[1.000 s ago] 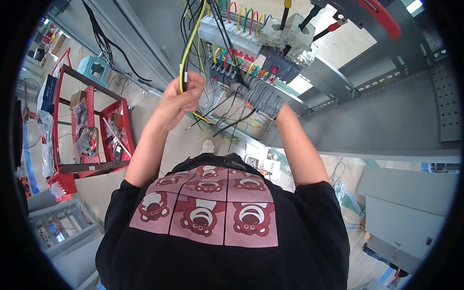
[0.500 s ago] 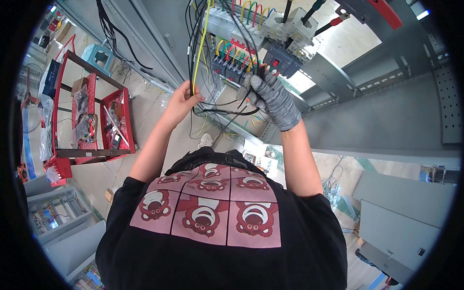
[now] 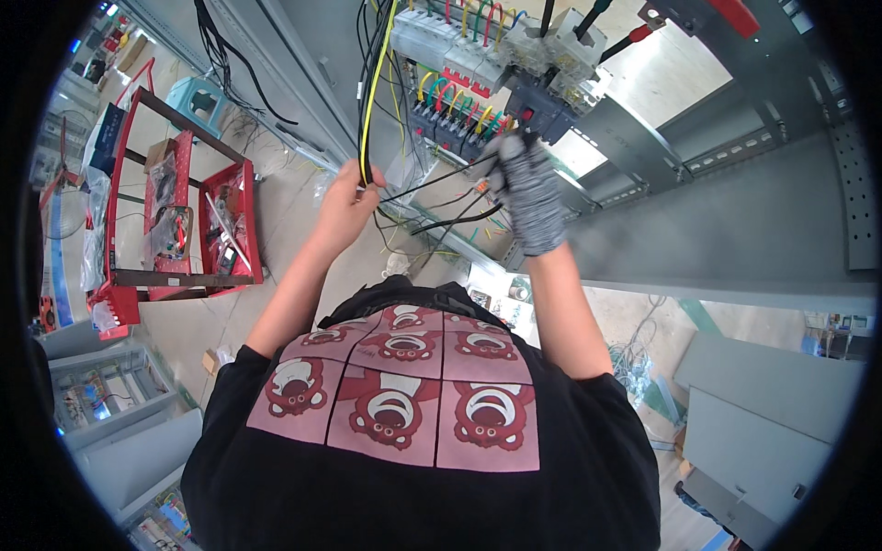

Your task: The person organizes and routes multiple colored wires inside an open electrical cabinet. They separate, align, and bundle the wires by hand, then secure them to the cabinet interior using cable ties.

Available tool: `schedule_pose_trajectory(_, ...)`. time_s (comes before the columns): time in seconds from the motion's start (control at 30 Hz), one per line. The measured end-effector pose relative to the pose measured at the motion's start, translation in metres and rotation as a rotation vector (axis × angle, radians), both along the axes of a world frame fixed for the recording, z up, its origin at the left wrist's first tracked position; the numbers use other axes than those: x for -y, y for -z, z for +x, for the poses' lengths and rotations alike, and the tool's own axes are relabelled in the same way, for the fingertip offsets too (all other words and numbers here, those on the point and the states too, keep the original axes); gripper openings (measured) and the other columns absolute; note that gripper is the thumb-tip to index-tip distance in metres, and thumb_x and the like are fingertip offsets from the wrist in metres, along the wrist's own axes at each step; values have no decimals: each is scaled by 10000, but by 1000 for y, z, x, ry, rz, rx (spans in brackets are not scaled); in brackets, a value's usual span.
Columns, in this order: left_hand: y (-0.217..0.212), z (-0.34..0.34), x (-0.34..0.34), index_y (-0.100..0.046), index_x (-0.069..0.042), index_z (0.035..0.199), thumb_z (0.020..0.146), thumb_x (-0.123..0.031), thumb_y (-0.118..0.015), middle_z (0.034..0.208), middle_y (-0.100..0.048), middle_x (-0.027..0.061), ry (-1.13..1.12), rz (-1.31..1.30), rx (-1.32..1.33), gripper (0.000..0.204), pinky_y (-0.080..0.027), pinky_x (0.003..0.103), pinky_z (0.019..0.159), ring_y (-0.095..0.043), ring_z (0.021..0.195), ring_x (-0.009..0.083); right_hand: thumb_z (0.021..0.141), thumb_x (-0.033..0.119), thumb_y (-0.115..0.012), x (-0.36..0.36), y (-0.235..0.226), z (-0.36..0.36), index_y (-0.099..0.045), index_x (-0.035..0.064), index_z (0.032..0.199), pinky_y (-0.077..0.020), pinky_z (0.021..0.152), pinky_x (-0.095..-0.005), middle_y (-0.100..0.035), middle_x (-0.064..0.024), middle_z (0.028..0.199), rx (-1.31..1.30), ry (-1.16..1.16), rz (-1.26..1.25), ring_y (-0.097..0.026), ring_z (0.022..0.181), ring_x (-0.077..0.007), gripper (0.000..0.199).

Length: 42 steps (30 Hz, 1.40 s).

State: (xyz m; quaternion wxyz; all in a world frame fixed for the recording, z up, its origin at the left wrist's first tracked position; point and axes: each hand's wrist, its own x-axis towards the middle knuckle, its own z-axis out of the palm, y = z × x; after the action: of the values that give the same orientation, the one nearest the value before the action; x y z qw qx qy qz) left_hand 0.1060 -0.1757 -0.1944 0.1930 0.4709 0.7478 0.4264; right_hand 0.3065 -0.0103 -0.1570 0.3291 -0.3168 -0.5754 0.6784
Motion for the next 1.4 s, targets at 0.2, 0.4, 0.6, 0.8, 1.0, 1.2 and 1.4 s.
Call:
schedule_pose_trajectory(0.2, 16, -16, 3, -502, -39, 919, 794, 10, -518, 750, -560, 71, -24, 16, 255, 135, -463, 289, 616, -591, 671, 152, 914, 398, -570, -31, -30, 18, -599, 91, 888, -307, 360, -168, -590, -18, 655, -248, 62, -130, -473, 455, -52, 310)
schedule_pose_trajectory(0.4, 4, -17, 0, -457, -40, 964, 827, 77, -454, 782, -541, 46, 105, -46, 486, 180, -496, 279, 688, -631, 758, 148, 942, 381, -532, -28, -43, 16, -600, 68, 900, -314, 342, -161, -650, -76, 664, -174, 48, -129, -520, 445, -54, 323)
schedule_pose_trajectory(0.6, -6, -18, 4, -444, -49, 1005, 907, 20, -459, 909, -621, 84, 224, -61, 705, 121, -487, 266, 733, -618, 817, 148, 931, 361, -554, -31, -36, 22, -622, 83, 902, -327, 380, -144, -659, -85, 704, -119, 44, -157, -528, 471, -55, 288)
schedule_pose_trajectory(0.8, -15, -21, 9, -450, -59, 1063, 951, -69, -443, 1036, -650, 122, 237, -118, 803, 113, -499, 297, 759, -634, 983, 194, 963, 292, -507, -52, -29, 31, -563, 58, 907, -355, 346, -179, -580, -80, 750, -472, -134, -336, -492, 489, -93, 246)
schedule_pose_trajectory(1.0, 1, -26, 10, -456, -41, 1039, 938, -41, -456, 967, -640, 102, 258, -85, 729, 101, -484, 292, 788, -628, 910, 163, 979, 258, -472, -54, -28, 32, -513, 62, 920, -368, 378, -187, -513, -51, 712, -551, -311, -380, -435, 514, -84, 209)
schedule_pose_trajectory(1.2, 50, -23, 11, -462, -16, 1012, 901, 4, -502, 872, -598, 57, -4, 19, 385, 120, -456, 271, 794, -589, 849, 128, 983, 231, -459, -59, -33, 34, -513, 52, 924, -374, 389, -193, -498, -49, 719, -540, -245, -496, -423, 517, -91, 196)
schedule_pose_trajectory(1.4, 59, 17, 21, -481, -11, 1137, 860, -9, -560, 1046, -588, 80, -269, 216, -230, 289, -419, 310, 885, -548, 1015, 206, 998, 236, -418, -41, -33, 27, -523, 43, 959, -380, 399, -186, -491, -52, 732, -699, -337, -583, -448, 559, -102, 223)
